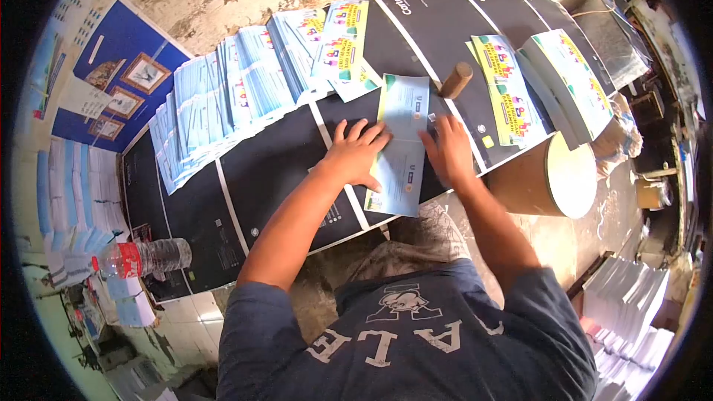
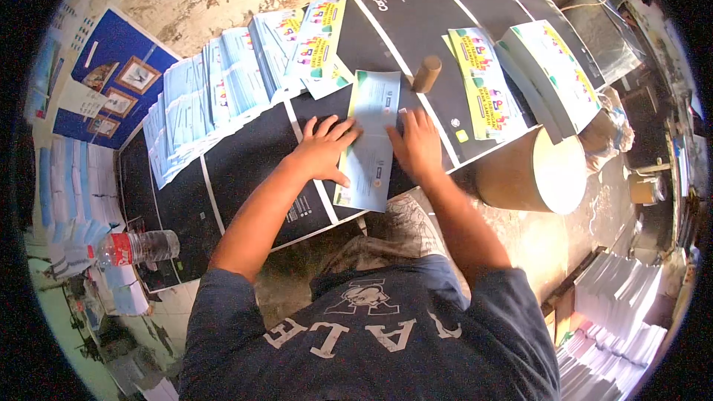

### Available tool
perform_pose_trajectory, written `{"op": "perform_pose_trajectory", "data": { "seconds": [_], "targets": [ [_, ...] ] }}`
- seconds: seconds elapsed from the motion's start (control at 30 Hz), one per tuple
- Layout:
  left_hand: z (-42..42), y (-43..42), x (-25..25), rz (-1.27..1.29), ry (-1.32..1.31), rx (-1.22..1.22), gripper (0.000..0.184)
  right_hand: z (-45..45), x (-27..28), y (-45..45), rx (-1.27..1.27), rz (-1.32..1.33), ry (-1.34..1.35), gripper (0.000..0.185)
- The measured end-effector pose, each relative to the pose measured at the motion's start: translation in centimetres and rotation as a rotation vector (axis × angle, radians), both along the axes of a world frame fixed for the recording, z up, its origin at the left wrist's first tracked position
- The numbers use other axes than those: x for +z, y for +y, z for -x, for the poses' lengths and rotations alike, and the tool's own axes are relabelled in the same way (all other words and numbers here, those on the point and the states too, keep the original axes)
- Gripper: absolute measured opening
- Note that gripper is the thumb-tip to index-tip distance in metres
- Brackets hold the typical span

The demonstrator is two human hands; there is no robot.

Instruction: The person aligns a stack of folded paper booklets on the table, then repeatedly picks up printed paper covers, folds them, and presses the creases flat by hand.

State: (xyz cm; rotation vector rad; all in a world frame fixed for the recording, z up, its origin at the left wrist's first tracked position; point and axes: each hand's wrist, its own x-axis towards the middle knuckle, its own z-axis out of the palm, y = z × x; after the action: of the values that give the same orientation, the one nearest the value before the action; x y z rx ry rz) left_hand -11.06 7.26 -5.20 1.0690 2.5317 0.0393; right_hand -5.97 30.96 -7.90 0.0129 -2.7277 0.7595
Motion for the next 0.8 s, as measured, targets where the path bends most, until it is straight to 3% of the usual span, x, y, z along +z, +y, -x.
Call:
{"op": "perform_pose_trajectory", "data": {
  "seconds": [0.07,0.2,0.53,0.67,0.8],
  "targets": [
    [-0.1,0.2,0.4,0.016,-0.011,0.015,0.126,-4.7,-1.1,-0.2,-0.08,-0.084,-0.052,0.034],
    [-0.4,0.5,0.8,0.035,-0.006,0.033,0.126,-6.0,-2.1,-1.4,-0.114,-0.14,0.009,0.03],
    [-0.2,0.5,0.6,0.065,-0.048,0.051,0.126,2.6,-1.4,-0.9,-0.393,-0.134,-0.111,0.031],
    [-0.1,0.2,0.0,-0.005,-0.017,0.045,0.122,5.1,0.7,-0.5,-0.472,-0.034,-0.37,0.043],
    [-0.2,0.4,0.5,-0.003,-0.036,0.051,0.121,6.4,1.7,0.0,-0.507,-0.01,-0.465,0.057]
  ]
}}
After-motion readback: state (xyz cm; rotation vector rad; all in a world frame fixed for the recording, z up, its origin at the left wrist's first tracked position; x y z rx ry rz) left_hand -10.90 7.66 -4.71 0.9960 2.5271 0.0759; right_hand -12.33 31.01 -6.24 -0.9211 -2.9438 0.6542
